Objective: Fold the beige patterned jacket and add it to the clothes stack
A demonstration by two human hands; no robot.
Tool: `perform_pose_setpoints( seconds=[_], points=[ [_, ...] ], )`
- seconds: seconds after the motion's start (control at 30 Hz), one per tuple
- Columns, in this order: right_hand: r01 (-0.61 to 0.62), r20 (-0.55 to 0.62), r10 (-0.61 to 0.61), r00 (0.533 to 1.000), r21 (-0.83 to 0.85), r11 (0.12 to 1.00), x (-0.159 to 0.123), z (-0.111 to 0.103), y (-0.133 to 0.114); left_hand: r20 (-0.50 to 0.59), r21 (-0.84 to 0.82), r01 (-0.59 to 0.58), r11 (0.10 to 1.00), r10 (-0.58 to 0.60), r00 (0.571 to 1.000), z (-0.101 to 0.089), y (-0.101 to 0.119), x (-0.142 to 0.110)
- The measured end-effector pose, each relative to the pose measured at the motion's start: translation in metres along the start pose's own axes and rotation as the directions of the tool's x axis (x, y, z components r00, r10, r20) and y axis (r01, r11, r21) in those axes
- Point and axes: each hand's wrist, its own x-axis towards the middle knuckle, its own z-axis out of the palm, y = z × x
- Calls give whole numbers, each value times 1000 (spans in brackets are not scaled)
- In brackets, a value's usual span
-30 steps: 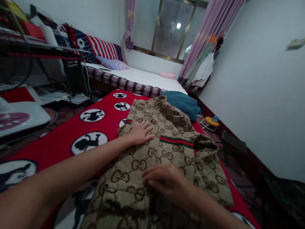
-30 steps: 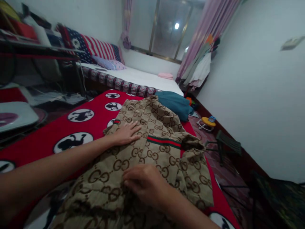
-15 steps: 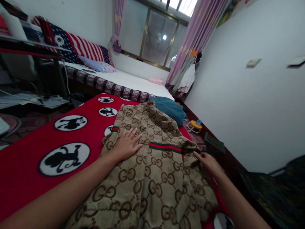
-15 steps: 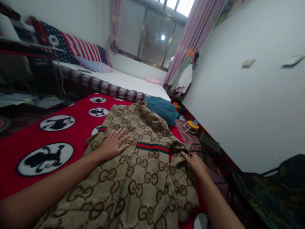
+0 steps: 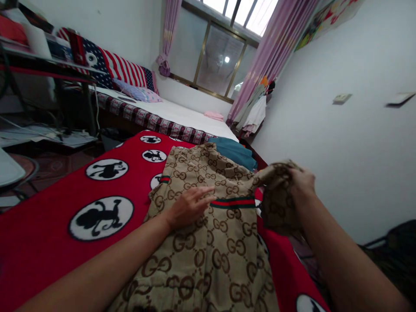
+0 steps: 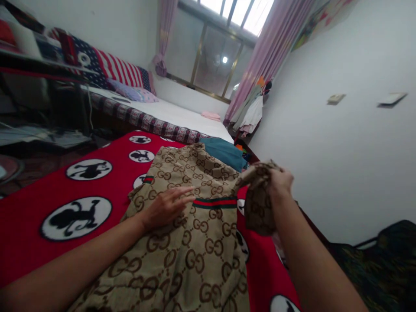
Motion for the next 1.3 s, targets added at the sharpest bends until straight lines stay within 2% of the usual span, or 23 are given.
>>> perform_pose_setpoints(
  seconds=[0.03, 0.07, 0.1, 0.13, 0.17, 0.2, 0.23, 0.27, 0.3, 0.33, 0.43, 0.47, 0.53, 0.6, 0.63, 0.7, 0.8, 0.9, 0.97, 1.07, 1.2, 1.3],
  points=[
    [64, 22, -64, 998, 7, 998, -8, 24, -25, -22, -9, -97, 995, 97, 995, -5, 5, 1],
    [147, 115, -150, 982, 30, 989, -22, 47, -49, -37, -4, -168, 986, 167, 985, -10, 8, 1],
    [326, 349, -340, 873, 100, 940, -41, 69, -72, -46, 8, -206, 978, 206, 977, -14, 11, 0],
    [464, 552, -500, 667, 217, 859, -62, 86, -93, -47, 21, -218, 976, 219, 975, -17, 12, -2],
    [541, 685, -596, 419, 338, 770, -84, 99, -111, -43, 30, -212, 977, 213, 976, -18, 12, -4],
    [571, 747, -634, 199, 437, 695, -105, 107, -124, -36, 31, -195, 980, 196, 980, -19, 11, -6],
    [574, 768, -637, 64, 493, 653, -124, 109, -133, -28, 25, -181, 983, 182, 983, -19, 10, -7],
    [561, 777, -629, 29, 508, 654, -139, 107, -135, -16, 15, -169, 985, 169, 985, -18, 8, -8],
    [544, 788, -615, 39, 499, 674, -149, 100, -132, -6, 7, -157, 988, 157, 988, -17, 7, -8],
    [524, 799, -595, 92, 469, 711, -154, 90, -123, 4, 3, -138, 990, 138, 990, -15, 6, -8],
    [465, 821, -474, 320, 300, 833, -151, 50, -72, 60, -7, -26, 1000, 26, 998, -10, 4, -6],
    [448, 825, -409, 389, 219, 867, -147, 35, -52, 83, -14, 22, 1000, -21, 996, -8, 3, -5],
    [401, 837, -237, 493, 23, 916, -141, 2, -14, 121, -22, 104, 994, -101, 988, -5, 2, -3],
    [335, 833, -58, 551, -157, 929, -140, -33, 16, 150, -18, 152, 988, -147, 978, -2, 2, -2],
    [297, 826, 19, 563, -224, 928, -141, -50, 26, 159, -13, 161, 987, -157, 975, -1, 1, -2],
    [214, 817, 153, 555, -318, 924, -148, -82, 40, 168, 0, 153, 988, -151, 974, 0, 1, -2],
    [91, 813, 298, 501, -392, 915, -167, -122, 45, 166, 36, 129, 991, -133, 977, 3, 0, -2],
    [52, 814, 369, 448, -435, 899, -195, -149, 37, 168, 113, 163, 980, -180, 969, 6, -4, 0],
    [70, 819, 377, 433, -448, 891, -216, -160, 30, 184, 176, 180, 968, -212, 960, 8, -10, 4],
    [108, 820, 365, 441, -453, 885, -246, -170, 26, 231, 253, 144, 957, -204, 951, 10, -23, 17],
    [183, 823, 331, 462, -454, 872, -270, -171, 33, 351, 354, 1, 935, -134, 927, 8, -40, 44],
    [246, 852, 235, 467, -381, 891, -274, -170, 35, 428, 402, -114, 908, -76, 901, 1, -50, 72]
  ],
)
